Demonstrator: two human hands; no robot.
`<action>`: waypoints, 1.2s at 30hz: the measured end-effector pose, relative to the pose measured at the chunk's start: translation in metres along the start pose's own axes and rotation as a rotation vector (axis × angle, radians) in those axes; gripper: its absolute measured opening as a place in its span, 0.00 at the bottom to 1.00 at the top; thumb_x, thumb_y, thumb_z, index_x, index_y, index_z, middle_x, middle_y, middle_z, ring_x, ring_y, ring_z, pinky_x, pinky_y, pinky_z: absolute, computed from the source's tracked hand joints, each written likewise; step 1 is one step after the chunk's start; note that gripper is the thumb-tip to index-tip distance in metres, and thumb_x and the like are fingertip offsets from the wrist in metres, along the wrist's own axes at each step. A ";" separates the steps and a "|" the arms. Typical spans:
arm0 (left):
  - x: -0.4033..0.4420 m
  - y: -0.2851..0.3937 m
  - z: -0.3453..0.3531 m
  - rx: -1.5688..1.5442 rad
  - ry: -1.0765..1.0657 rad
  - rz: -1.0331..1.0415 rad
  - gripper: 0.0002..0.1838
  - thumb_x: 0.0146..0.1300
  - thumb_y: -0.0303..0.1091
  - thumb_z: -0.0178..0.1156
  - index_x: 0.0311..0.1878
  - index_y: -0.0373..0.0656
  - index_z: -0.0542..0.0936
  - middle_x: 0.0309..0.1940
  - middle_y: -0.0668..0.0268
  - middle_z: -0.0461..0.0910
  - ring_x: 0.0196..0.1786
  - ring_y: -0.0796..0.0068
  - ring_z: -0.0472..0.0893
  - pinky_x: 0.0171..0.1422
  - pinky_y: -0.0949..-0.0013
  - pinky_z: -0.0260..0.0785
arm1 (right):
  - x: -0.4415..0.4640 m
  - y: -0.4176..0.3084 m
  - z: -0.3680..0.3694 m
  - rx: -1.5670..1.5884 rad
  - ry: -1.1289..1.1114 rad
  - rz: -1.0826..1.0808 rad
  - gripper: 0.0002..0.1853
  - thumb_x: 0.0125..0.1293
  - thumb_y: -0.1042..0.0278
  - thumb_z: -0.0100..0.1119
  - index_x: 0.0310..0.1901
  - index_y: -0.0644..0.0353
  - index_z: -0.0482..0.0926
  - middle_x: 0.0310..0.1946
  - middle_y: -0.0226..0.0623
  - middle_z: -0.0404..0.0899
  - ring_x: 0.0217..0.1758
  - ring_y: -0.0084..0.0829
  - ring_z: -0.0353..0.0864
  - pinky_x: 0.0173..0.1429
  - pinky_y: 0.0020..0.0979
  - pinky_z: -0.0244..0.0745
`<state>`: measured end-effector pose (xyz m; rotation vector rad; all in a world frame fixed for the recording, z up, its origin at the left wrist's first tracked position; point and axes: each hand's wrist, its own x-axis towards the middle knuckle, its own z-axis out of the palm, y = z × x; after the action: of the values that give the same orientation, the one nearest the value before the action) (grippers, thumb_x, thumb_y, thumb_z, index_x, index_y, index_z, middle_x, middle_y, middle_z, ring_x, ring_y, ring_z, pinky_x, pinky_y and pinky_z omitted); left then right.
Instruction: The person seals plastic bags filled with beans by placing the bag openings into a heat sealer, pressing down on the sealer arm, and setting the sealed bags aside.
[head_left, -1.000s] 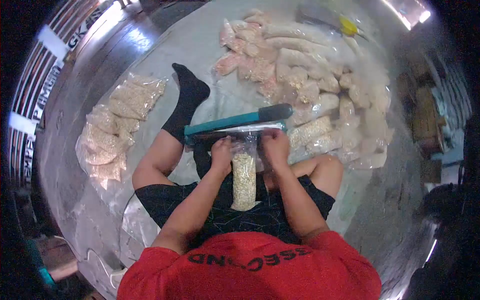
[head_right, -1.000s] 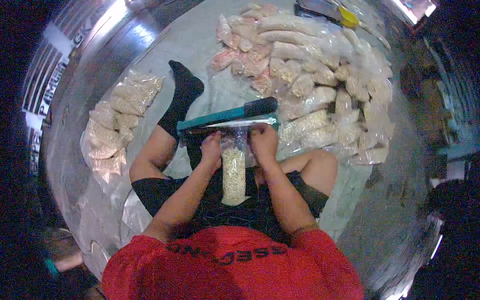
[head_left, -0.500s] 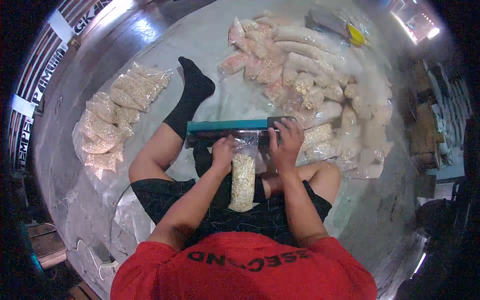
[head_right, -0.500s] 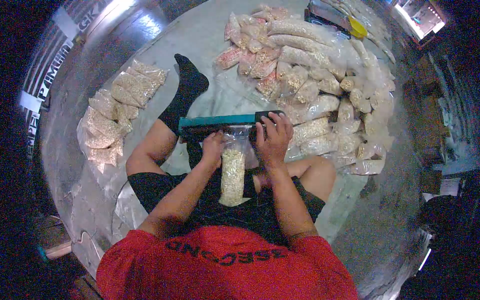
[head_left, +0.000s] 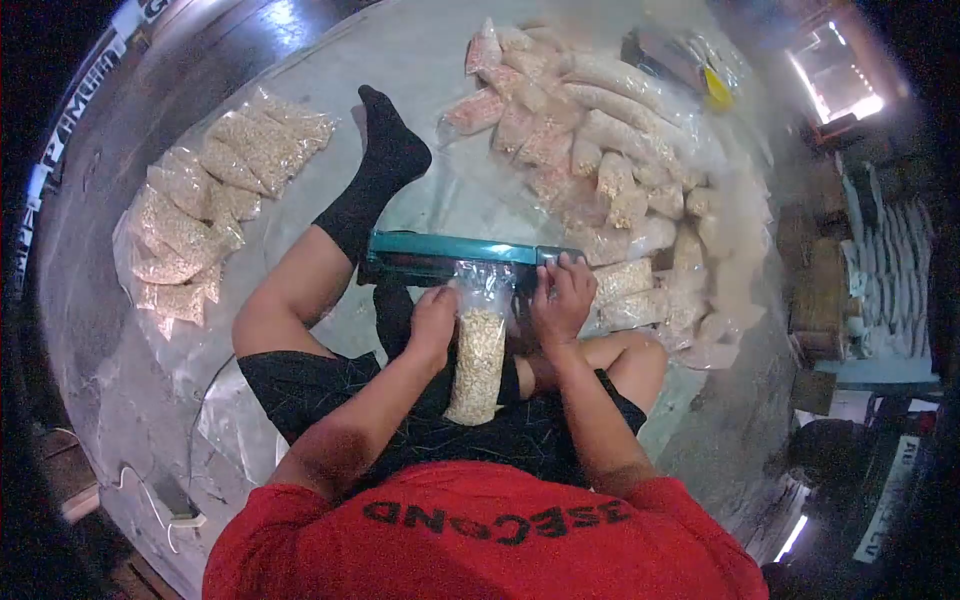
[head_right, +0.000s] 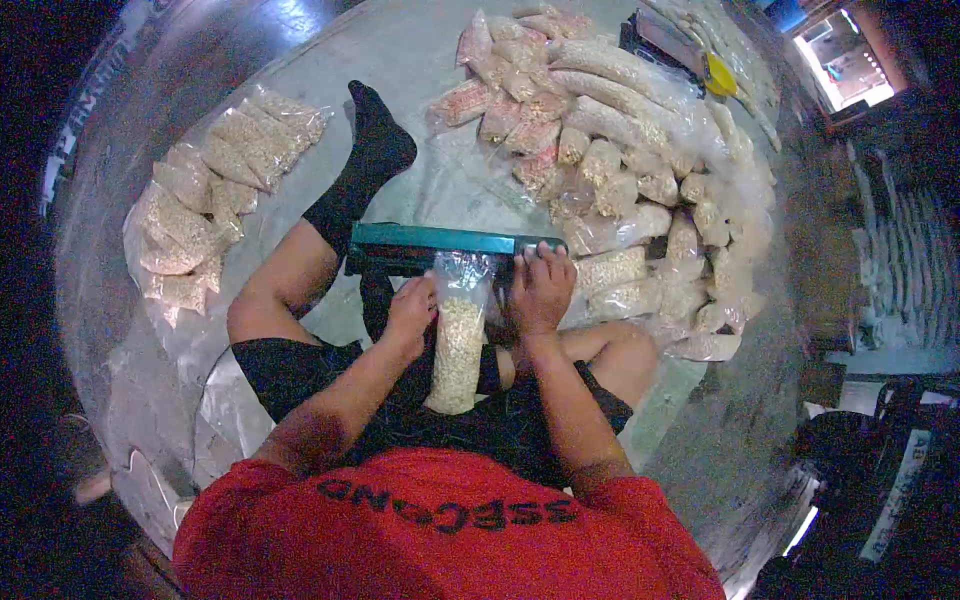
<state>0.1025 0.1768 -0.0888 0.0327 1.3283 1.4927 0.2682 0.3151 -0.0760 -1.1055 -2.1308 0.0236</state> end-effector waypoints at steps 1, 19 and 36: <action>-0.011 0.001 -0.003 0.022 0.014 -0.029 0.16 0.76 0.42 0.55 0.58 0.42 0.76 0.54 0.62 0.82 0.55 0.70 0.81 0.59 0.63 0.72 | 0.000 -0.001 0.000 -0.002 -0.006 -0.008 0.10 0.64 0.65 0.69 0.45 0.59 0.87 0.51 0.41 0.84 0.64 0.53 0.76 0.68 0.51 0.68; -0.008 0.001 -0.031 -0.101 -0.074 -0.169 0.21 0.73 0.39 0.57 0.65 0.44 0.72 0.60 0.62 0.80 0.60 0.67 0.80 0.65 0.64 0.71 | -0.006 -0.003 0.004 0.000 0.028 0.035 0.10 0.65 0.66 0.68 0.46 0.59 0.86 0.54 0.44 0.83 0.66 0.54 0.74 0.71 0.51 0.66; 0.049 -0.046 -0.021 -0.009 -0.273 0.071 0.17 0.78 0.44 0.54 0.49 0.38 0.80 0.43 0.61 0.84 0.48 0.68 0.81 0.58 0.62 0.71 | 0.011 -0.005 -0.026 0.017 -0.043 -0.039 0.12 0.61 0.65 0.70 0.46 0.58 0.86 0.53 0.44 0.83 0.64 0.51 0.75 0.69 0.47 0.71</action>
<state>0.0996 0.1863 -0.1586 0.2714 1.1102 1.4942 0.2764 0.3124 -0.0491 -1.0621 -2.1862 0.0475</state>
